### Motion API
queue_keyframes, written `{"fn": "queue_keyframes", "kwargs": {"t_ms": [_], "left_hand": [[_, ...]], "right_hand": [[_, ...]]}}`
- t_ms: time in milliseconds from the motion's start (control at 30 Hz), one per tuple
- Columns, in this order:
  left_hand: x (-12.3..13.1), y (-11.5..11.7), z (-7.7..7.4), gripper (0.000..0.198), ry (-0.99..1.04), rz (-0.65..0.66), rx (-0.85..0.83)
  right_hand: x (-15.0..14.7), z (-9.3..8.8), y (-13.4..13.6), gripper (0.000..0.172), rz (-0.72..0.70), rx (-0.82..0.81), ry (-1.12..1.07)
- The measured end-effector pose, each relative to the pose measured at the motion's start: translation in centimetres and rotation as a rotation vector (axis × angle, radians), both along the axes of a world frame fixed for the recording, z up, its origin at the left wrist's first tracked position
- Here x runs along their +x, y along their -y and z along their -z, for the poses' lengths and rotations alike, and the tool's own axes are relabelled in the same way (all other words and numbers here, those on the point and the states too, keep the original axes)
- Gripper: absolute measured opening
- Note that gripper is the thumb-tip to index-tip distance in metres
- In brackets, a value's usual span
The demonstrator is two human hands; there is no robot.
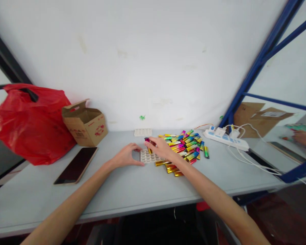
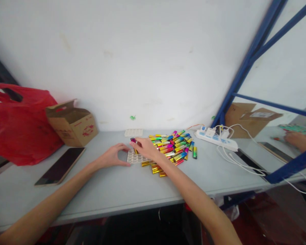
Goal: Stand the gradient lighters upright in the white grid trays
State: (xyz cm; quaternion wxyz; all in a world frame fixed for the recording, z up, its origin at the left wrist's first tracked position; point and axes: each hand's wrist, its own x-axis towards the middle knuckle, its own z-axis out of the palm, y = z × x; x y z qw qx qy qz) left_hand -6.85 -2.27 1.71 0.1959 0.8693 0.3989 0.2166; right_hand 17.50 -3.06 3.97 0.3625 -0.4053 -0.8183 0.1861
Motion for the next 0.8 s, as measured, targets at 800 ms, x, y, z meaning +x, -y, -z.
{"fn": "queue_keyframes", "kwargs": {"t_ms": [800], "left_hand": [[0.1,0.0,-0.2,0.072,-0.027,-0.013,-0.012]], "right_hand": [[-1.4,2.5,-2.6,0.027,-0.074,0.125,0.312]]}}
